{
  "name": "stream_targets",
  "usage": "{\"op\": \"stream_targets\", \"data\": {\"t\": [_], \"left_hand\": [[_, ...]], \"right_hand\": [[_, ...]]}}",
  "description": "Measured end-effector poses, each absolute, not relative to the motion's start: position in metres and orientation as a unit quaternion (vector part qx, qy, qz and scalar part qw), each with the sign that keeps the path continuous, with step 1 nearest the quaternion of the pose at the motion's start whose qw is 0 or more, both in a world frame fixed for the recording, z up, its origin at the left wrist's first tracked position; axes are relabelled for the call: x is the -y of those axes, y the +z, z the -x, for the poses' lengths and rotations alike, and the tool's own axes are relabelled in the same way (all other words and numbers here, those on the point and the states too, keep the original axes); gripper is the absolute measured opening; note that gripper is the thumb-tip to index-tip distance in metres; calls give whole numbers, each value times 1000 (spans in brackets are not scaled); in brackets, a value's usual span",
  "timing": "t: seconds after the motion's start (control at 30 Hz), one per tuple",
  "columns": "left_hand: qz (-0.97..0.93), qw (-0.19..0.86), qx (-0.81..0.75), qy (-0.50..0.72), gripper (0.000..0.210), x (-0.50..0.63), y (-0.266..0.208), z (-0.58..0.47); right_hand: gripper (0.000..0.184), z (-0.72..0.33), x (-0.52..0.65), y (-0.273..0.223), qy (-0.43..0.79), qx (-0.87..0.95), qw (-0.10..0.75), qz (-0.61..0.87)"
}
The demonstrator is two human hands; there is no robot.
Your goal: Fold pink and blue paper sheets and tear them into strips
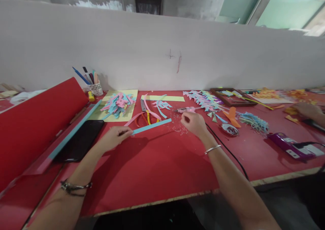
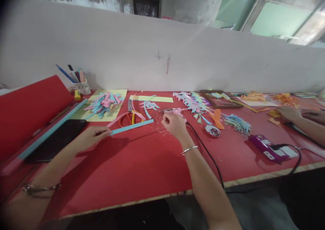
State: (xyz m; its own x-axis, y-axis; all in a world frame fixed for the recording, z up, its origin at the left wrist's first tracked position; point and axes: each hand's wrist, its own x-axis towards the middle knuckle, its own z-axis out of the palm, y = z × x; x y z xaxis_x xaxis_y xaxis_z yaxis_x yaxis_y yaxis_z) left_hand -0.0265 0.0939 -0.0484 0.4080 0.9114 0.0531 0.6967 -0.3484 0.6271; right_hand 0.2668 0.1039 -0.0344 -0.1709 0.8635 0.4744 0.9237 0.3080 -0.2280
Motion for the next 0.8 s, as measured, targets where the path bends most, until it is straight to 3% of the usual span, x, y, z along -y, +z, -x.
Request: {"op": "stream_targets", "data": {"t": [0.13, 0.33, 0.43, 0.6, 0.8], "left_hand": [[-811, 302, -462, 193, 35, -88, -49, 13], [-840, 304, -411, 179, 34, -80, -55, -5], [-863, 236, -411, 177, 29, -77, -56, -11], [-890, 37, -436, 125, 19, -71, -55, -24], [-906, -2, -418, 69, 16, -70, -54, -26]], "right_hand": [[17, -237, -95, -43, -51, 832, 327, 446], [13, -201, -77, -50, 47, 918, 185, 348], [15, -197, -72, -51, 88, 909, 143, 382], [15, -190, -69, -52, 138, 890, 132, 415], [18, -191, -71, -54, 222, 866, 191, 406]]}}
